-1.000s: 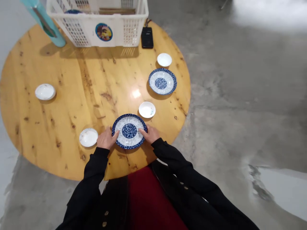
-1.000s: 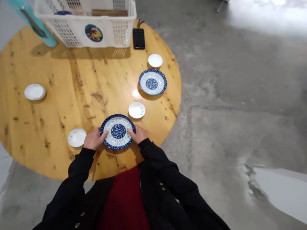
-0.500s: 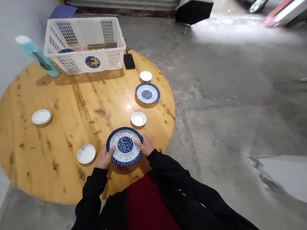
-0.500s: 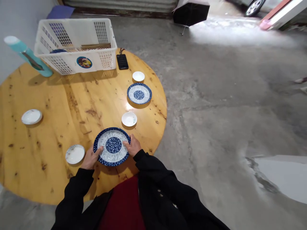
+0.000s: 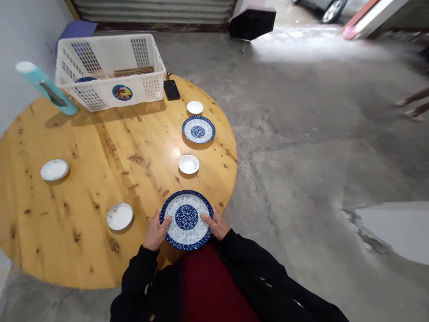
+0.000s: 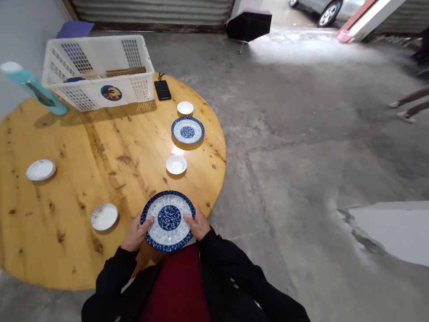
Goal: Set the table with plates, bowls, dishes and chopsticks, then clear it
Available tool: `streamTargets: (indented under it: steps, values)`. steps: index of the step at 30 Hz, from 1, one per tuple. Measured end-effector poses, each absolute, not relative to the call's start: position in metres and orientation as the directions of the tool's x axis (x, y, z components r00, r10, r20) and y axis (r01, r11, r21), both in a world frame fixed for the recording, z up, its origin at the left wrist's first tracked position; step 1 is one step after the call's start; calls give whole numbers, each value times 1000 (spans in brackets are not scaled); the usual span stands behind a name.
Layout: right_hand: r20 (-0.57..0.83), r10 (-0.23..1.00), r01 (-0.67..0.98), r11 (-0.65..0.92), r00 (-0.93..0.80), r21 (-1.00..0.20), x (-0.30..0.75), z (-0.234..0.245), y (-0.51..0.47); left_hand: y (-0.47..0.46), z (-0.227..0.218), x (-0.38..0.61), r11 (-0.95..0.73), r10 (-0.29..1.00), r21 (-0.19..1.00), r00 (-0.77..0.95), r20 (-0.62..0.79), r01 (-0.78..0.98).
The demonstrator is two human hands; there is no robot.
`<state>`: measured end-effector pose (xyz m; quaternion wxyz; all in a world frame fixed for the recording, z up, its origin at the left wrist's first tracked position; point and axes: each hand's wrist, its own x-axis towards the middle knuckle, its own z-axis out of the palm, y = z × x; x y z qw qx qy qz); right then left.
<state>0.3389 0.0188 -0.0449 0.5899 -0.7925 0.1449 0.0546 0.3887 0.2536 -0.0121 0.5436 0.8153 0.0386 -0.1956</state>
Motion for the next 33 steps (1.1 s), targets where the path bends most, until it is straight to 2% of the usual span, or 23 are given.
streamTargets:
  steps: [3, 7, 11, 17, 23, 33]
  values:
    - [-264, -194, -307, -241, 945, -921, 334, -43, 0, 233, -9, 387, -422, -154, 864, 917, -367, 275]
    - [-224, -220, -283, -287, 949, -915, 333, -37, -47, 183, -6, 387, -416, -174, 871, 917, -360, 263]
    - [-237, -251, -312, -321, 938, -894, 326, -29, -122, 104, -2, 386, -417, -185, 871, 914, -361, 260]
    - [-229, -301, -344, -418, 926, -841, 302, -18, -256, -30, -4, 367, -319, -231, 908, 907, -353, 272]
    - [-198, -319, -329, -436, 927, -838, 292, -15, -345, -114, -15, 352, -423, -223, 865, 895, -386, 268]
    - [-195, -282, -302, -412, 940, -860, 334, -21, -387, -158, -8, 385, -547, -140, 782, 888, -438, 299]
